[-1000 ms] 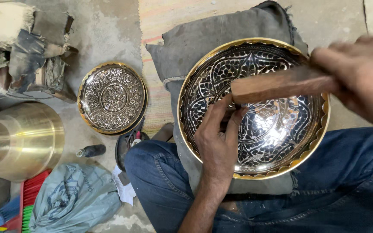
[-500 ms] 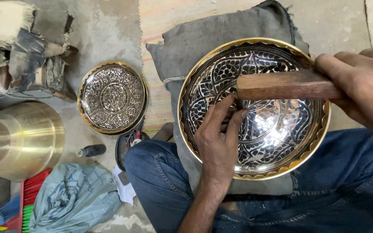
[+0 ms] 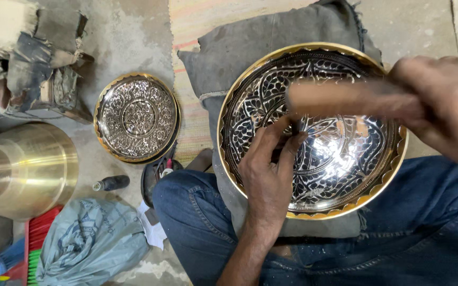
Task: The person is sitting on the floor, using a wooden mallet and a metal chisel to engrave intricate floral patterns into a large, round, silver-colored metal plate with a gold rim. The person repeatedly strikes the chisel to create detailed designs on the plate's surface.
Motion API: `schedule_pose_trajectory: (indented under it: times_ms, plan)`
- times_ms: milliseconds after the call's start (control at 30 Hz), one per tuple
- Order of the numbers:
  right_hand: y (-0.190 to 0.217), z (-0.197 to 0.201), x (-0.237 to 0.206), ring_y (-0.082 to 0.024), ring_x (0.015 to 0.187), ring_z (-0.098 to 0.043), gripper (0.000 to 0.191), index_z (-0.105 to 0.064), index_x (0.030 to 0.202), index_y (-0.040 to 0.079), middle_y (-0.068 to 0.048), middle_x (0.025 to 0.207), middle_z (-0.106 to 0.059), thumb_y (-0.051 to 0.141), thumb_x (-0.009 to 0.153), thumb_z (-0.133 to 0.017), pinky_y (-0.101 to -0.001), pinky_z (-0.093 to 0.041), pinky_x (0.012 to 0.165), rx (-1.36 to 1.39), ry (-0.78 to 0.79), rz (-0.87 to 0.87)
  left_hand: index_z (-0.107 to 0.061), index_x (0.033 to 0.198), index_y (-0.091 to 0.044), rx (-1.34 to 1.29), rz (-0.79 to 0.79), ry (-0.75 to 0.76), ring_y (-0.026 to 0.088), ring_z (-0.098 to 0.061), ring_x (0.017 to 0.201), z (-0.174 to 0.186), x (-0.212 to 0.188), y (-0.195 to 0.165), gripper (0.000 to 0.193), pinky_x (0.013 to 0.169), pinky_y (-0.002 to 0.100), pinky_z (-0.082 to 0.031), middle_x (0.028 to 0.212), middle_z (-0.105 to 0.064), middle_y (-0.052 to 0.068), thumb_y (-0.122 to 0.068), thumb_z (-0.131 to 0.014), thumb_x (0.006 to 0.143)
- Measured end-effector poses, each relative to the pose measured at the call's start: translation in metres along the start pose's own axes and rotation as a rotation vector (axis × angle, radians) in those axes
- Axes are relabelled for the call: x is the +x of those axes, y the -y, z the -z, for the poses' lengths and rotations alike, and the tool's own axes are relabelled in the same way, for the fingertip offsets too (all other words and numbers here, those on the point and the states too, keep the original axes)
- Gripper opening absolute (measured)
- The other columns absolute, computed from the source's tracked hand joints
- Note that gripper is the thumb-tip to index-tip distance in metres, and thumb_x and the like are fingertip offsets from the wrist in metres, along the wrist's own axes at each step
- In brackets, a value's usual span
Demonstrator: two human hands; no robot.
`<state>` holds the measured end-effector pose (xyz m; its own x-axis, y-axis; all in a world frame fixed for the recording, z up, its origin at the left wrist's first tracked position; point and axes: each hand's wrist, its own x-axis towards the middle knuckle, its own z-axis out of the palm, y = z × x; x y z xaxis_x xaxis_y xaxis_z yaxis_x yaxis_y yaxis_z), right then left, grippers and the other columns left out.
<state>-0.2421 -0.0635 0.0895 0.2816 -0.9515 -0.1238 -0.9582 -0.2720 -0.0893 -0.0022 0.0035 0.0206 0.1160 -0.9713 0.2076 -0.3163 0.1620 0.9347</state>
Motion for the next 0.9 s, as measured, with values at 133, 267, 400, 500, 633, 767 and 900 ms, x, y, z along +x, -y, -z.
schedule_pose_trajectory:
  times_ms: [133, 267, 400, 500, 633, 767, 900]
  plan:
    - [0.002, -0.001, 0.0, -0.021, 0.09, -0.075, 0.051, -0.063, 0.119, 0.013, -0.005, 0.098, -0.075, 0.031, 0.075, -0.08, -0.0342, -0.06, 0.084, -0.411, 0.011, 0.117, -0.067, 0.128, -0.003, 0.025, 0.015, 0.011, 0.017, -0.076, 0.098, 0.0, -0.001, 0.004, 0.03, 0.077, 0.028, -0.066, 0.112, -0.074, 0.01, -0.008, -0.069, 0.098]
    - [0.01, 0.005, 0.005, -0.018, 0.084, -0.073, 0.044, -0.063, 0.119, 0.012, -0.005, 0.091, -0.072, 0.028, 0.08, -0.078, -0.0332, -0.06, 0.085, -0.274, 0.108, 0.068, -0.068, 0.127, -0.004, 0.029, 0.017, 0.027, 0.016, -0.077, 0.096, 0.0, 0.0, 0.004, 0.029, 0.079, 0.029, -0.066, 0.106, -0.075, 0.009, -0.011, -0.071, 0.099]
    - [0.016, 0.012, 0.005, -0.017, 0.09, -0.076, 0.044, -0.062, 0.12, 0.013, -0.005, 0.094, -0.075, 0.028, 0.082, -0.078, -0.0339, -0.059, 0.089, -0.336, 0.163, 0.057, -0.068, 0.127, -0.004, 0.041, 0.001, 0.016, 0.017, -0.077, 0.097, 0.001, 0.0, 0.002, 0.03, 0.08, 0.029, -0.066, 0.108, -0.075, 0.009, -0.011, -0.072, 0.098]
    - [0.015, 0.005, -0.002, -0.022, 0.092, -0.076, 0.043, -0.058, 0.125, 0.002, -0.014, 0.097, -0.073, 0.011, 0.086, -0.072, -0.0359, -0.061, 0.084, 0.209, 0.021, -0.075, -0.069, 0.125, -0.003, -0.064, 0.061, 0.028, 0.016, -0.077, 0.097, 0.004, -0.003, -0.001, 0.028, 0.08, 0.028, -0.067, 0.109, -0.074, 0.009, -0.008, -0.073, 0.098]
    - [0.005, -0.022, -0.011, -0.032, 0.094, -0.073, 0.051, -0.053, 0.129, -0.01, -0.026, 0.104, -0.068, 0.005, 0.089, -0.08, -0.0382, -0.061, 0.08, 0.443, -0.325, -0.049, -0.067, 0.126, 0.002, -0.346, 0.105, -0.112, 0.017, -0.075, 0.103, 0.015, -0.019, -0.008, 0.028, 0.086, 0.028, -0.065, 0.116, -0.074, 0.01, -0.002, -0.071, 0.098]
    - [-0.004, -0.044, -0.032, -0.033, 0.091, -0.074, 0.056, -0.057, 0.126, -0.007, -0.026, 0.104, -0.073, -0.003, 0.078, -0.083, -0.0398, -0.06, 0.08, 0.425, -0.266, -0.146, -0.067, 0.124, 0.001, -0.266, 0.085, -0.234, 0.015, -0.077, 0.098, 0.03, -0.031, -0.013, 0.03, 0.081, 0.026, -0.065, 0.111, -0.077, 0.01, -0.002, -0.075, 0.095]
    - [0.008, -0.059, -0.071, -0.028, 0.092, -0.073, 0.054, -0.054, 0.127, -0.005, -0.023, 0.107, -0.072, -0.001, 0.08, -0.08, -0.0369, -0.059, 0.077, 0.643, -0.332, -0.278, -0.069, 0.122, -0.001, -0.151, 0.029, -0.177, 0.016, -0.078, 0.095, 0.038, -0.018, -0.013, 0.029, 0.078, 0.028, -0.066, 0.111, -0.077, 0.011, -0.004, -0.076, 0.095]
